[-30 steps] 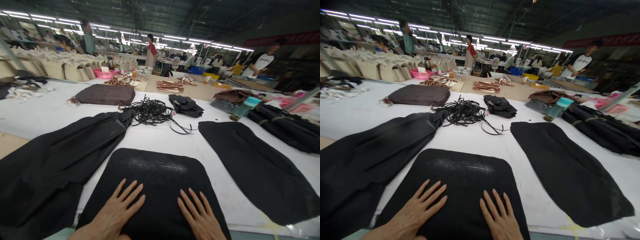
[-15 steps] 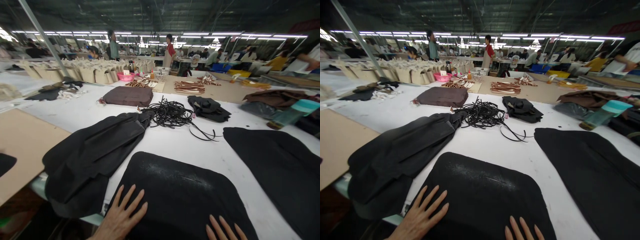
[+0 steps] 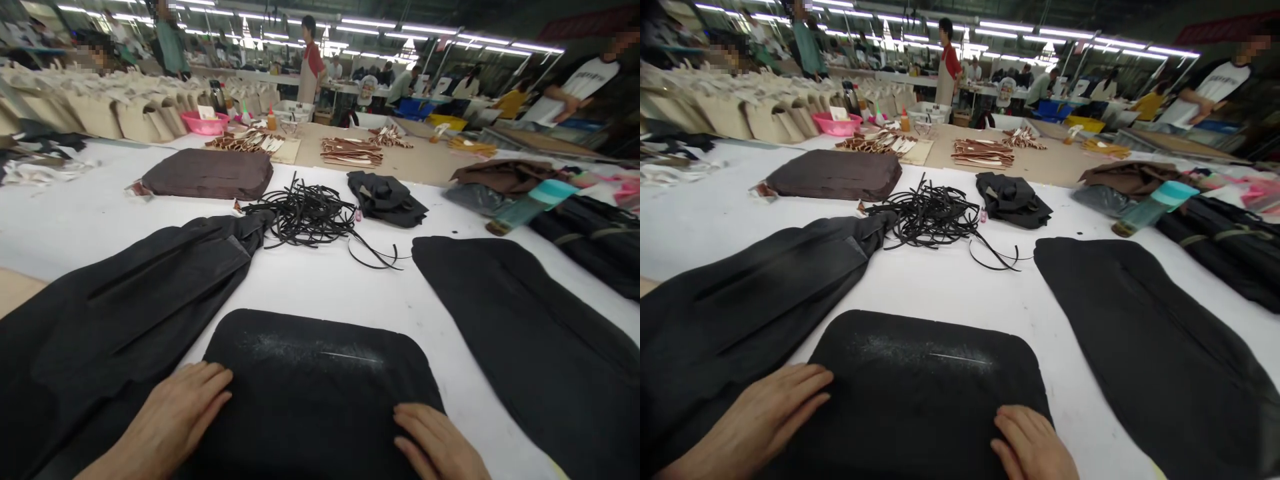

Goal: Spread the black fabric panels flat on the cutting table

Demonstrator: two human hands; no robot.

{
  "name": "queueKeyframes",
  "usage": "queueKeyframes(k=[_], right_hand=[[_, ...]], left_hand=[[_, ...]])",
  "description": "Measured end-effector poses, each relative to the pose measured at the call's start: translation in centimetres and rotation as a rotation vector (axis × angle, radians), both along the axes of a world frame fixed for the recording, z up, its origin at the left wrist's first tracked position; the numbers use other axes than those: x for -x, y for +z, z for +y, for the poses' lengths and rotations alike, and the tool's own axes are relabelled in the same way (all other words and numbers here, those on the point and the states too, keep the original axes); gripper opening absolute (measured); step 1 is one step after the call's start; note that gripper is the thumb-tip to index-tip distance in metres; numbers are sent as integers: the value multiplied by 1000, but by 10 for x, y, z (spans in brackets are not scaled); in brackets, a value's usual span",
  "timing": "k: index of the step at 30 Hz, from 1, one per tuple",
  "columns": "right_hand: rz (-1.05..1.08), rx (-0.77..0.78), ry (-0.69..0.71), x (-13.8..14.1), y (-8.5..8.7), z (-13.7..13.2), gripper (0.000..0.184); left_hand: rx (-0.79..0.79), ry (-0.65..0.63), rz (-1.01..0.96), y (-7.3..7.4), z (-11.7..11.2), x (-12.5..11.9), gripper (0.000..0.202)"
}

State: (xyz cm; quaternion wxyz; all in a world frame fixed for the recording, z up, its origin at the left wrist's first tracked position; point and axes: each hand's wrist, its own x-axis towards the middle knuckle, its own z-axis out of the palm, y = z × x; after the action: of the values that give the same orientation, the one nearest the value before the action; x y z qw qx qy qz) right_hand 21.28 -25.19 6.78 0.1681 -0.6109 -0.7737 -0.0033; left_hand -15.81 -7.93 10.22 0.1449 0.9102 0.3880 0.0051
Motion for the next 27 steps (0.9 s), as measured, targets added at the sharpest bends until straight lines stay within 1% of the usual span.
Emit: queueKeyframes(k=[3, 6, 9, 12, 16, 18, 20, 22, 24, 27], right_hand=[[93, 44, -134, 12, 8, 36, 19], [91, 131, -231, 22, 7, 79, 21], [48, 205, -246, 27, 3, 117, 27], [8, 264, -222, 28, 2, 140, 24], [38, 321, -222, 27, -1, 151, 6], [84, 345, -217, 25, -2, 152, 13], [128, 339, -207, 24, -4, 153, 16], [145, 303, -204, 23, -4, 154, 15], [109, 273, -213, 23, -3, 155, 15], [61, 275, -233, 18, -1, 153, 22]], left_hand=[[-72, -1, -63, 0, 25, -34, 26], [-60, -32, -55, -4, 49, -66, 20], [-11, -49, -14, -13, 67, -89, 18], [20, -33, -9, -21, 78, -99, 19], [70, 11, -36, -27, 85, -100, 10], [95, 33, -60, -28, 86, -100, 3], [113, 55, -91, -29, 88, -100, 6], [127, 75, -122, -31, 89, -100, 9], [141, 91, -142, -33, 90, -99, 10], [149, 113, -159, -35, 93, -93, 14]])
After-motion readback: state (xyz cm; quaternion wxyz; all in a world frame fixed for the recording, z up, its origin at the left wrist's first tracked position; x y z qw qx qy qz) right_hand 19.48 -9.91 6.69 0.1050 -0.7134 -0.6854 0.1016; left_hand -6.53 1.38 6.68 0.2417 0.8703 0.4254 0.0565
